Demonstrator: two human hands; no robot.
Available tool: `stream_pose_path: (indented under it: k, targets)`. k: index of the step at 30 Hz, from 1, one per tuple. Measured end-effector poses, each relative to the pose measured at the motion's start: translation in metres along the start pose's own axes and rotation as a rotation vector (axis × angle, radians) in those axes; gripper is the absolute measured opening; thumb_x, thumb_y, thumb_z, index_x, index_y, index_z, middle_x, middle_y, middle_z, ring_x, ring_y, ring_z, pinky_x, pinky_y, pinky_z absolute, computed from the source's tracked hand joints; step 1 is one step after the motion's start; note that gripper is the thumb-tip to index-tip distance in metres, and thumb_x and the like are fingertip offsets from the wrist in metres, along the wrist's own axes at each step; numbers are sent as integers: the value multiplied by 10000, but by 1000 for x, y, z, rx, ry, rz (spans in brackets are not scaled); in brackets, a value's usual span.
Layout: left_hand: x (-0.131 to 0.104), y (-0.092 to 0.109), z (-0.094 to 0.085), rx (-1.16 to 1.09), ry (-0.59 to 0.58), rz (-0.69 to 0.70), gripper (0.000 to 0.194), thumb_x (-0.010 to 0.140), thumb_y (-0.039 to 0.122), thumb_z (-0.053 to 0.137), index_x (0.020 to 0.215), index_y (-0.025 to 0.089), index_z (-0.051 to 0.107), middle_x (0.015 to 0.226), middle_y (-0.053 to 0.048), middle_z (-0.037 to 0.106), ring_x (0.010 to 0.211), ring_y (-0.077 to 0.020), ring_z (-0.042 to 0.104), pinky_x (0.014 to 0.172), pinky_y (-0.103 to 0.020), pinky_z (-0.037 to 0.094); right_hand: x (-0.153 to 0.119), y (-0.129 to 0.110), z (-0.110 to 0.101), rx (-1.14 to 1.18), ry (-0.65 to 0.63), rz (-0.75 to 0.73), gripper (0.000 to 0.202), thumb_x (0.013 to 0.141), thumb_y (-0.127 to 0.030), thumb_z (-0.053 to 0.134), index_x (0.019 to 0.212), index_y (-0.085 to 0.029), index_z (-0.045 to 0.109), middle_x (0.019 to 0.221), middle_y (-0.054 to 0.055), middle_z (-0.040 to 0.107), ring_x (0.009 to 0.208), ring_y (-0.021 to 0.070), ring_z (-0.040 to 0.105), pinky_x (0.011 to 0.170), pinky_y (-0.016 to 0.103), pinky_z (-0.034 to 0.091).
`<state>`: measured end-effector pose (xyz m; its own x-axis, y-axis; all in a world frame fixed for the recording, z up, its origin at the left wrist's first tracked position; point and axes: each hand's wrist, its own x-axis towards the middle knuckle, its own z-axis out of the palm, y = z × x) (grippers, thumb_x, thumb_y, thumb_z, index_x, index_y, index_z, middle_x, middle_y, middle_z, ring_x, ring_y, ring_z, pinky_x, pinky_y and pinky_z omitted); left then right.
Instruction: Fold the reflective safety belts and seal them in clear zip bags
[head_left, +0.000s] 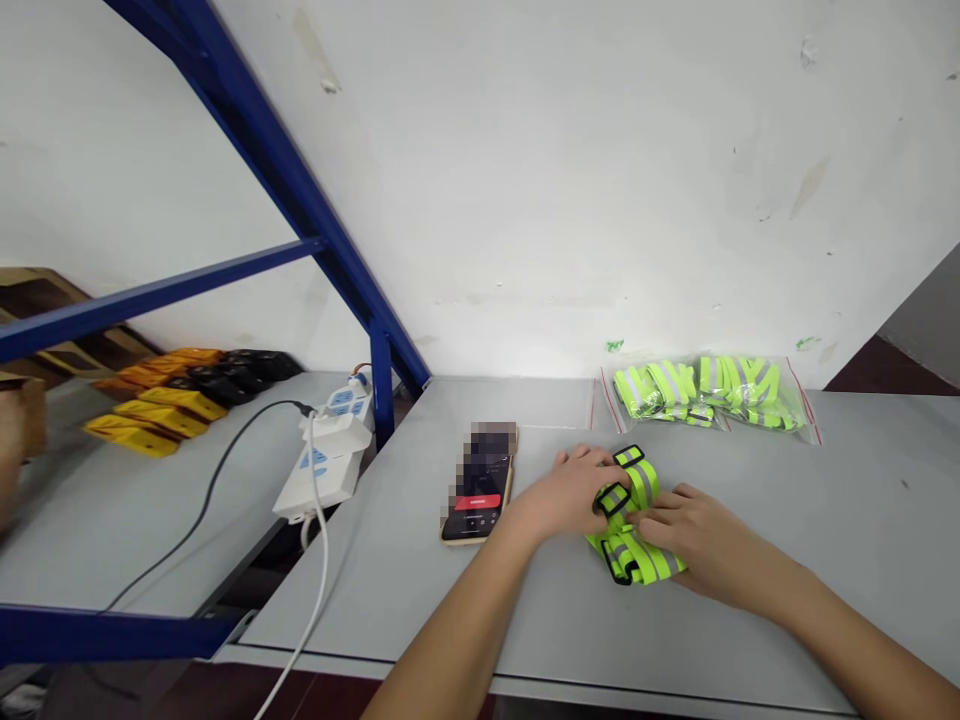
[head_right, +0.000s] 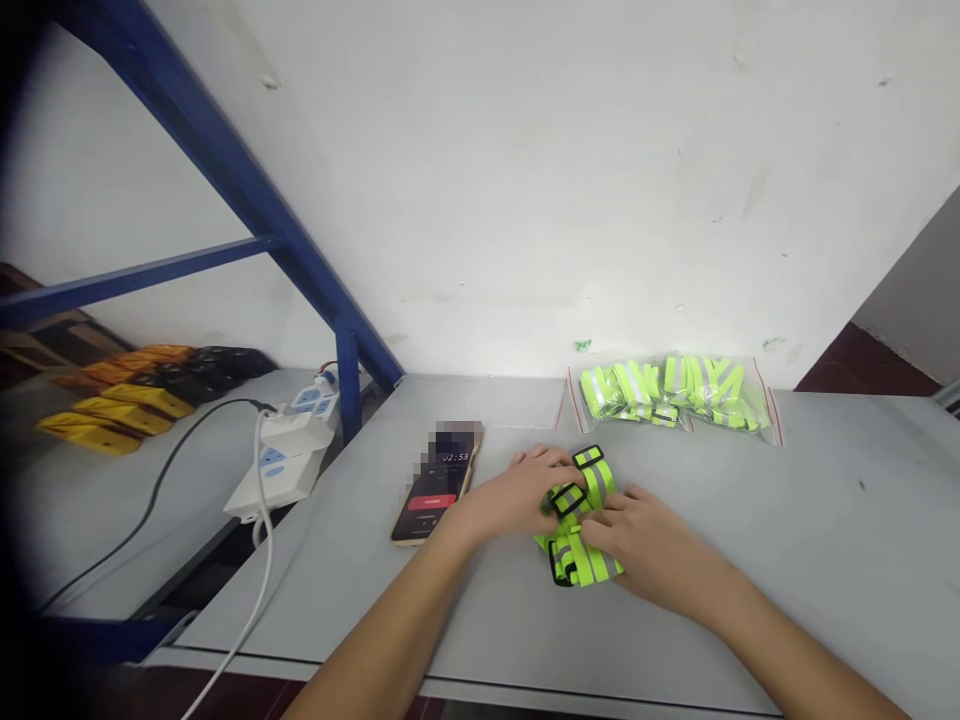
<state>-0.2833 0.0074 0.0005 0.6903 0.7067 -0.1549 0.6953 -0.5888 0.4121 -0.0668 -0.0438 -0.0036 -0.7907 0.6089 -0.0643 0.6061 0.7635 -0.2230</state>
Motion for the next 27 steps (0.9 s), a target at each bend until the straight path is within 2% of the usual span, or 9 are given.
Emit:
stream_pose_path:
  k: [2,5,9,15,18,23,27]
  targets:
    - [0,3,-2,14,21,14,396,661,268,646,1054,301,612,1140,-41,585,1093,-291,491,875,-397,367,0,-1,-1,2,5,10,275,718,-109,640,945,-225,539,996,4,673,916,187,570,775,308,359]
    - [1,6,-5,-26,56,70,358,608,229,669,957,282,619,1002,-37,622,965,-283,553,829,-381,358,0,-3,-3,-3,17,19,260,704,-84,626,895,-228,523,932,-10,667,894,183,568,756,302,349]
    - [3,4,-8,-136,41,130,300,577,242,687,866,269,609,789,-4,613,835,-272,576,793,-363,363,0,-3,-2,-8,29,1,237,701,-80,611,856,-230,512,896,-9,666,865,184,578,712,299,332]
    - [1,-10,-7,-528,52,47,404,591,209,643,990,235,588,943,-9,599,796,-203,538,659,-269,394,-2,3,-2,-42,76,-27,206,739,-116,624,891,-228,543,984,39,684,871,193,586,715,300,356]
    - [1,-12,-6,-733,44,14,327,629,185,573,953,212,544,851,10,544,742,-162,486,639,-254,376,-7,6,-9,-19,135,-20,227,765,-138,627,967,-228,578,1044,67,688,910,207,592,759,318,386]
    - [5,-3,2,-1135,42,12,209,695,195,478,900,210,441,790,38,442,690,-123,411,632,-243,342,-17,9,-21,24,256,-23,277,828,-165,591,1093,-246,593,1161,93,669,919,213,609,799,352,440]
    - [7,5,11,-1279,78,-2,171,790,336,476,872,218,382,726,55,361,622,-111,339,595,-248,295,-22,7,-27,56,365,-33,269,861,-207,566,1123,-260,587,1292,120,576,955,216,622,782,341,487]
